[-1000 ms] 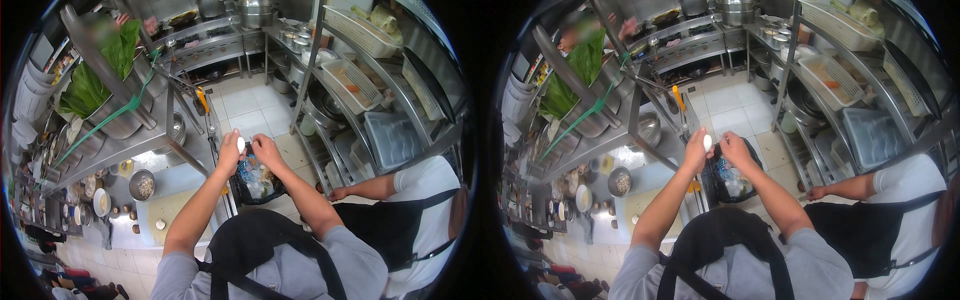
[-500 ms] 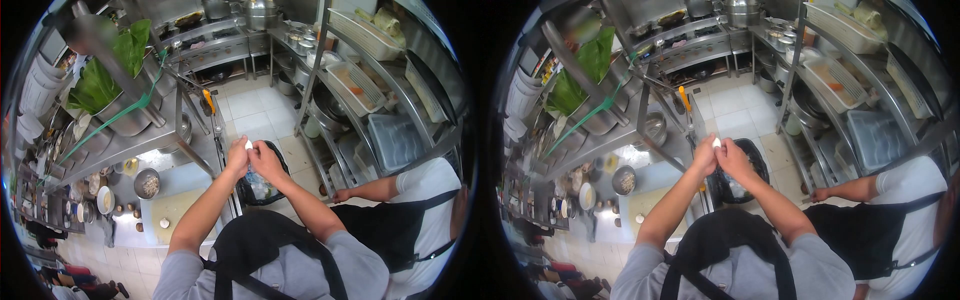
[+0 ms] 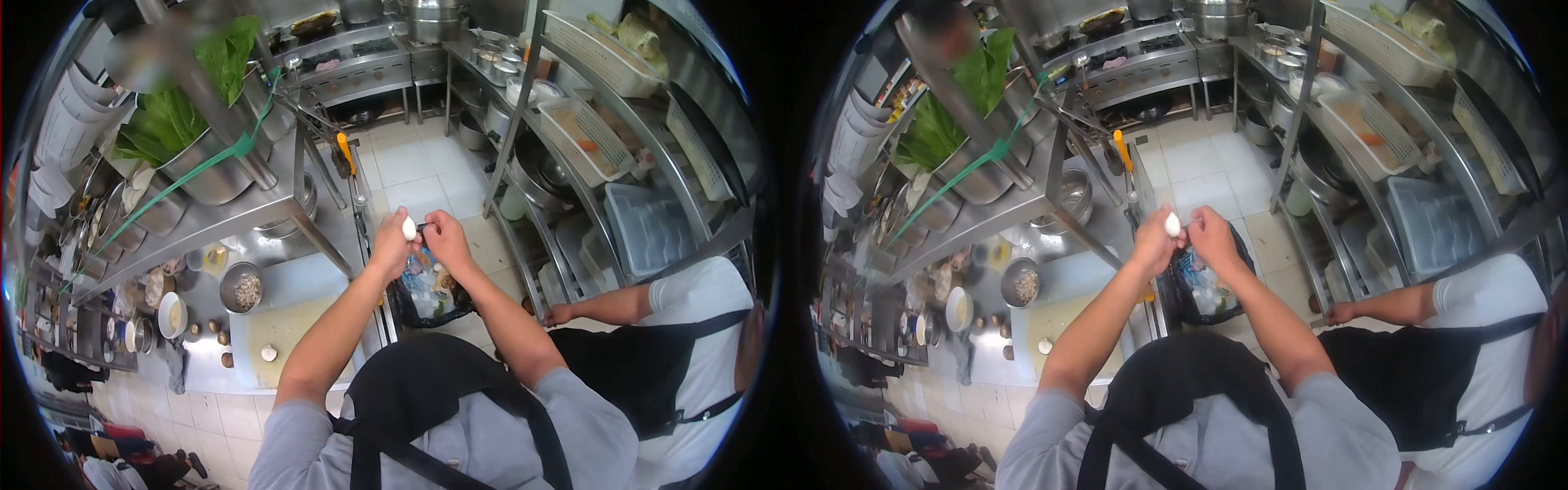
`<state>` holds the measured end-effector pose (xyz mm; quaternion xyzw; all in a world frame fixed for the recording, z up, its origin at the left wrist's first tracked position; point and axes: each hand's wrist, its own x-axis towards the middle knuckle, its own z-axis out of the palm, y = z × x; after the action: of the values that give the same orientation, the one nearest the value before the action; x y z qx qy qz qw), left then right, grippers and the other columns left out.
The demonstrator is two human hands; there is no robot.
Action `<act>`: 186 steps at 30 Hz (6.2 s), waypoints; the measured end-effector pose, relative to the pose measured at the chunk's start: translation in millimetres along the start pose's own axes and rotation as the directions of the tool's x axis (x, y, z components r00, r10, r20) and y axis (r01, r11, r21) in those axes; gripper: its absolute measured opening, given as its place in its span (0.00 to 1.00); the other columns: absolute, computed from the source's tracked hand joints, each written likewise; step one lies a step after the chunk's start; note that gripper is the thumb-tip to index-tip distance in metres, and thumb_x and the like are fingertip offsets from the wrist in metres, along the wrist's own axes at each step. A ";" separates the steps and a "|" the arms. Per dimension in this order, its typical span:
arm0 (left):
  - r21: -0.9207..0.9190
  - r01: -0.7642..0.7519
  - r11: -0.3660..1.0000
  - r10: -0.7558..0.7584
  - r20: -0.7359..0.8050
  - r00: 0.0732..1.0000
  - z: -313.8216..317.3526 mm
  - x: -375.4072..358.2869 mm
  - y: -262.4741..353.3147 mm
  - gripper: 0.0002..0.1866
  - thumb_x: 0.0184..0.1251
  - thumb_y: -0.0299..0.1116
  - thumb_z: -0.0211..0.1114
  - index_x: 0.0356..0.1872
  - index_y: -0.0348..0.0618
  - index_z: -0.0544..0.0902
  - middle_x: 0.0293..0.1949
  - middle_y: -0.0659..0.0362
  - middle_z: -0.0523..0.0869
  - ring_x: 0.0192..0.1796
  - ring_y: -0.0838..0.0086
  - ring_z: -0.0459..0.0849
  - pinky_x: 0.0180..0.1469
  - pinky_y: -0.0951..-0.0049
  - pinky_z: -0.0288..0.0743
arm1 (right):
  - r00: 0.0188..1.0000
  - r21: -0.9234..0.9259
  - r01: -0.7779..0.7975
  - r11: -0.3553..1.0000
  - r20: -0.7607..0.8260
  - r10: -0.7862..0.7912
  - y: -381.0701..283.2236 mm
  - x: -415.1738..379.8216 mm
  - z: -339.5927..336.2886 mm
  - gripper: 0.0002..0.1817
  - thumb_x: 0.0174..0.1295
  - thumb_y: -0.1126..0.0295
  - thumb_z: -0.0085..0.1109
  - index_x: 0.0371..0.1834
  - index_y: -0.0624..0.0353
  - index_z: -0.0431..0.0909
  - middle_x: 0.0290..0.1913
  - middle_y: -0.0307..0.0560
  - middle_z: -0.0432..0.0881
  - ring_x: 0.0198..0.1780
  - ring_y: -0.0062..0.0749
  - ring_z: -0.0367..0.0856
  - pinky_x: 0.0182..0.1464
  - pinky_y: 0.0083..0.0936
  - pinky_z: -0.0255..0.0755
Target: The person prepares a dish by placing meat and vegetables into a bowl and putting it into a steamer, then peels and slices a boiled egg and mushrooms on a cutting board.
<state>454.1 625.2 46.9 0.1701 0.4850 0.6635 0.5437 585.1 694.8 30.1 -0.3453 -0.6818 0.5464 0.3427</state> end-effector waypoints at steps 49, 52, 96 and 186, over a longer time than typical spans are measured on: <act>-0.112 0.017 0.994 -0.002 0.131 0.991 -12.4 -4.5 13.1 0.15 0.74 0.28 0.59 0.58 0.37 0.78 0.52 0.55 0.84 0.52 0.68 0.82 0.52 0.66 0.78 | 0.995 -0.146 0.073 0.987 -0.054 -0.081 4.7 5.0 -8.8 0.18 0.71 0.62 0.52 0.31 0.67 0.81 0.22 0.55 0.80 0.25 0.38 0.80 0.33 0.37 0.73; -0.100 -0.007 0.995 0.018 0.112 0.994 -13.9 -2.6 10.2 0.16 0.74 0.29 0.60 0.59 0.36 0.77 0.52 0.55 0.84 0.53 0.67 0.83 0.54 0.65 0.78 | 0.997 -0.229 0.038 0.973 -0.060 -0.053 7.1 8.5 -11.2 0.17 0.69 0.62 0.53 0.30 0.66 0.82 0.24 0.58 0.82 0.28 0.47 0.84 0.36 0.40 0.75; -0.020 -0.222 0.975 0.222 0.150 0.963 -7.4 -17.8 18.8 0.21 0.71 0.21 0.61 0.64 0.34 0.74 0.55 0.54 0.83 0.57 0.68 0.81 0.63 0.65 0.75 | 0.996 -0.006 0.049 0.999 0.077 -0.049 -19.3 -3.6 -2.9 0.11 0.68 0.63 0.59 0.38 0.62 0.80 0.21 0.44 0.79 0.23 0.25 0.77 0.27 0.29 0.69; 0.837 -0.246 0.488 0.317 0.093 0.944 -266.0 -335.4 18.0 0.18 0.63 0.25 0.69 0.54 0.41 0.79 0.50 0.54 0.83 0.49 0.64 0.83 0.53 0.68 0.77 | 0.932 -0.719 -0.120 0.684 0.155 0.327 -75.1 -291.7 152.3 0.15 0.68 0.67 0.53 0.51 0.64 0.68 0.38 0.70 0.83 0.45 0.68 0.82 0.48 0.54 0.74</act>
<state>361.5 207.0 37.5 0.4617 0.7280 0.4348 0.2606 602.9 358.5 52.0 -0.4519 -0.8294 0.3277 0.0200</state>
